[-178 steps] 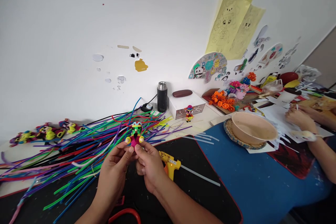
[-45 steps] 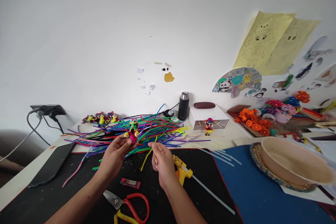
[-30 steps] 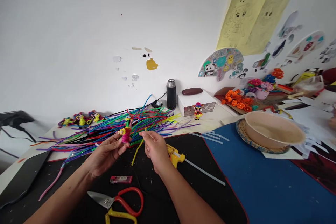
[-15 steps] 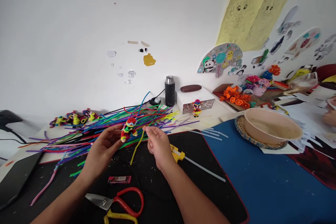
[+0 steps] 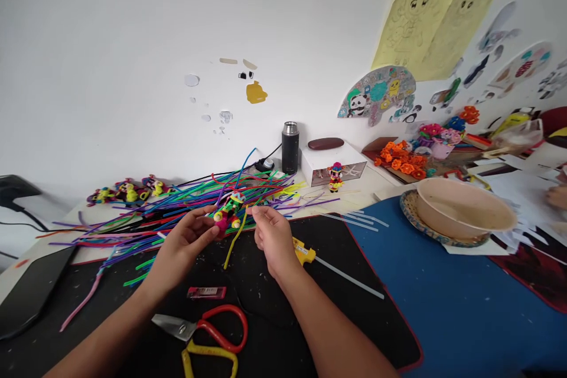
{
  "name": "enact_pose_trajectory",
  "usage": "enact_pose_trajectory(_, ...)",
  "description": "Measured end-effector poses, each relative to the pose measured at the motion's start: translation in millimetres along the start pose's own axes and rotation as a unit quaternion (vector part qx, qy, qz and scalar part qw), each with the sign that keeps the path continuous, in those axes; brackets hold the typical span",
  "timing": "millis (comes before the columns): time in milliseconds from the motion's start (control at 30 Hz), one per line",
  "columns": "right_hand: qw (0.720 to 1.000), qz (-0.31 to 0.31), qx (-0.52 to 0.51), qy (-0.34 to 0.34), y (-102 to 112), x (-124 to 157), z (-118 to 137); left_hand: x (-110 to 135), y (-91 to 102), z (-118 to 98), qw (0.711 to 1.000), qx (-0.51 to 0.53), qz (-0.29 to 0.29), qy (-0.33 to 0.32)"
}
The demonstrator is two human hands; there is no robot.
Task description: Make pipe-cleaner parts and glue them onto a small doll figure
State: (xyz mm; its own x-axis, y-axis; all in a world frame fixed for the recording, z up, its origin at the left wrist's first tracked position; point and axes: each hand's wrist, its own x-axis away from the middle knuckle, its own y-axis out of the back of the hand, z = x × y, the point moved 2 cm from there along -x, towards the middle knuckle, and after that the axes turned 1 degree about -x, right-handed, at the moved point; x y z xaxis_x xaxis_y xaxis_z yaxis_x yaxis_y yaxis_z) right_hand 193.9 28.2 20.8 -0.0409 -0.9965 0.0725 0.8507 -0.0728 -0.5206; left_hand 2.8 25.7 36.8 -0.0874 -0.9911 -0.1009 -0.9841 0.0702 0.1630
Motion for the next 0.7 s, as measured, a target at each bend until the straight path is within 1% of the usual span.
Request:
enact_pose_trajectory(133, 1.0, -0.005, -0.002, 0.011, -0.1, 0.2, -2.8, -1.8, 0.1, 5.2, 0.998, 0.032, 0.035, 0.036)
enact_pose_trajectory(367, 1.0, 0.004, -0.002, 0.006, -3.5, 2.8, -7.6, -1.0, -6.0, 5.0, 0.998, 0.016, 0.047, 0.044)
enact_pose_trajectory(500, 1.0, -0.009, -0.009, 0.011, -3.7, 3.0, -4.2, 0.3, -7.1, 8.6, 0.996, -0.037, 0.061, 0.047)
enact_pose_trajectory(700, 1.0, -0.017, -0.016, 0.014, -2.1, 1.9, 1.6, 5.2, -11.0, 14.8, 0.985, -0.158, 0.068, 0.009)
